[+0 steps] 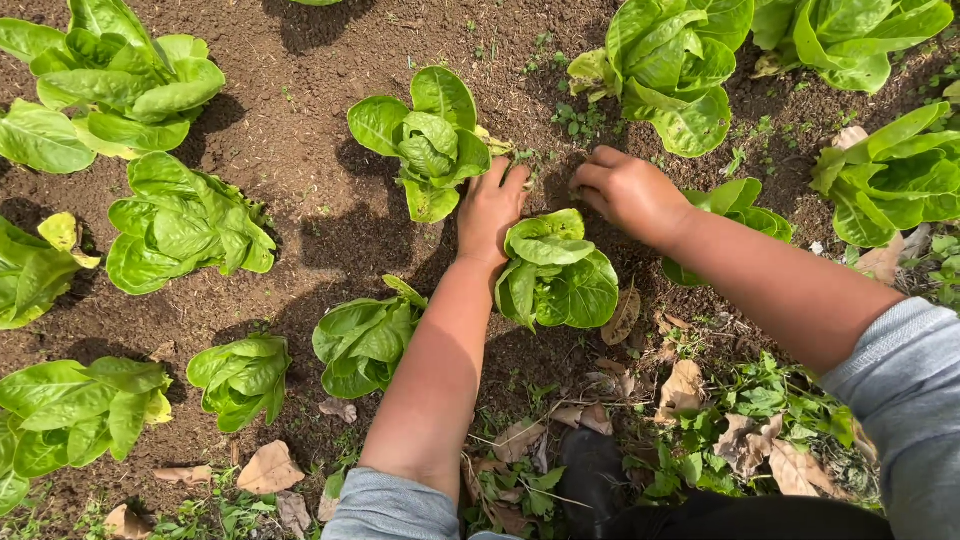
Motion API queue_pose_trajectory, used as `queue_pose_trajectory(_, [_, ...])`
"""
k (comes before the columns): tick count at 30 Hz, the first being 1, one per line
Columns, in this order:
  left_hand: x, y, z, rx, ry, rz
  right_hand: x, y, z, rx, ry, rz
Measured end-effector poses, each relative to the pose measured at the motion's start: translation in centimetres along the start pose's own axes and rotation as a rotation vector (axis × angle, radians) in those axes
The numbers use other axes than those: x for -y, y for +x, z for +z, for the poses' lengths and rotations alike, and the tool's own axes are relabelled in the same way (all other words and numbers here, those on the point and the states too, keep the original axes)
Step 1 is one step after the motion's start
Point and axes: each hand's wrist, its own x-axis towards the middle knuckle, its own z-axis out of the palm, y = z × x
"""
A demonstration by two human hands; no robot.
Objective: Weeding around lettuce plants in a vegetable garden by hand
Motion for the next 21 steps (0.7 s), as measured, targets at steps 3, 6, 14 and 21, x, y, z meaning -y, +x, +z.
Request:
queue_pose_trajectory(3, [-0.7,0.3,-1.1,0.043,0.027,0.014,-0.1,0.9,-2.7,-0.245,0.153,0.085])
queue_pose_trajectory(6, [-0.2,-0.2,-0.9,0.137,0.010,-0.060,0.1,2.8,-3.2,-0.273,0.111,0.264])
queue_pose_trajectory(14, [1.1,-1.5,0.1,0.077,0.028,0.064,-4.7,4.0,0.5,-0.222,-0.272,0.097])
queue_pose_trajectory(21, [-2.4,1.2,-4.8,0.132,-0.312,-0.071,-0.7,0.2,-4.0,0.163,0.091,0.290])
